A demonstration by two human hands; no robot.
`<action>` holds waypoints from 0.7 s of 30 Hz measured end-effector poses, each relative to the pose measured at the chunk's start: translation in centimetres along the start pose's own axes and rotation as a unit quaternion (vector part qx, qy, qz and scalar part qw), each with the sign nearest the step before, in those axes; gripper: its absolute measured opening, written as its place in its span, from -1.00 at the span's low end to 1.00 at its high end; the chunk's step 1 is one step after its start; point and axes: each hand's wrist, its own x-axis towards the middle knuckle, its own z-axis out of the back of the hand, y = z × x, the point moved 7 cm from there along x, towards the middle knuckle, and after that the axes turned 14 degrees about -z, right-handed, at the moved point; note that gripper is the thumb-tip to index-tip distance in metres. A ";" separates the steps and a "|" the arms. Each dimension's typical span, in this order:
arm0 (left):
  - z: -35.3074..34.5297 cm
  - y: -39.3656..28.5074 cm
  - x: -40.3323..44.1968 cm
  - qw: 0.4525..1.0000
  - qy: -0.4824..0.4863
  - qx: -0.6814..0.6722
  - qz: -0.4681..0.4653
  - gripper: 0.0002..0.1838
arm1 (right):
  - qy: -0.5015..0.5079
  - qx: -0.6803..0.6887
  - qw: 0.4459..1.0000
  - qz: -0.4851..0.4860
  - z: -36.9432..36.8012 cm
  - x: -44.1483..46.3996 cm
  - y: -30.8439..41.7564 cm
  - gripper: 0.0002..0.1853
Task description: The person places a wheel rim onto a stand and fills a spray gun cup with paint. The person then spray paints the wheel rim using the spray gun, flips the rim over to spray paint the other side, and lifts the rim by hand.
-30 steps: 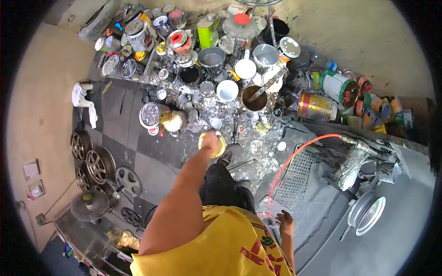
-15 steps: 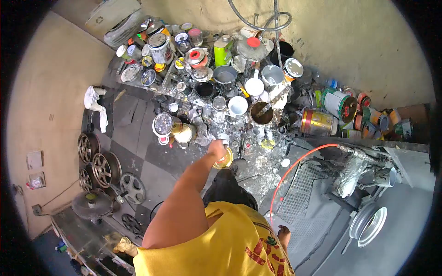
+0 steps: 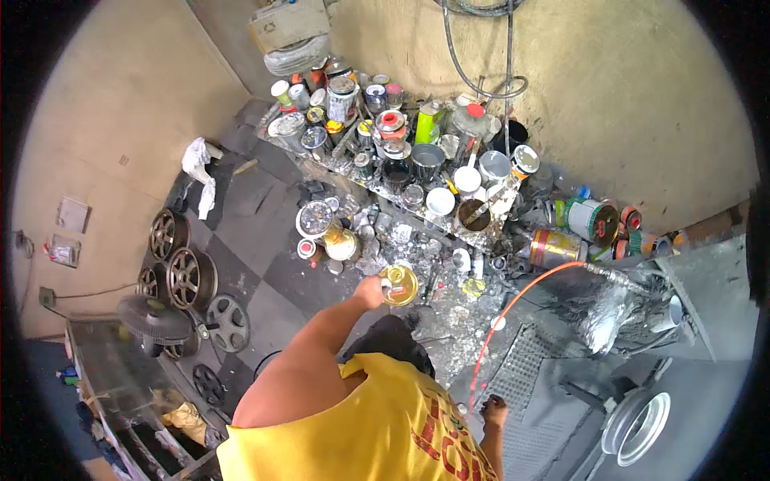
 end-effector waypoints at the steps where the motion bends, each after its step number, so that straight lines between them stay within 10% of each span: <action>1: 0.2 0.4 -1.1 1.000 0.013 0.014 0.008 -0.78 | 0.022 0.040 0.999 -0.026 -0.4 0.9 -1.8 -0.78; 9: 4.3 4.4 -4.6 0.994 0.085 0.065 0.016 -0.74 | 0.014 0.130 0.990 -0.051 -1.3 -4.1 -11.9 -0.81; 16: 14.8 8.0 16.0 0.983 -0.140 0.113 0.017 -0.74 | -0.049 -0.107 0.993 0.001 -3.6 -9.7 -28.6 -0.79; 21: 21.9 9.3 32.5 0.948 -0.300 0.098 -0.044 -0.72 | 0.031 0.112 0.925 -0.361 -8.2 -14.5 -33.8 -0.72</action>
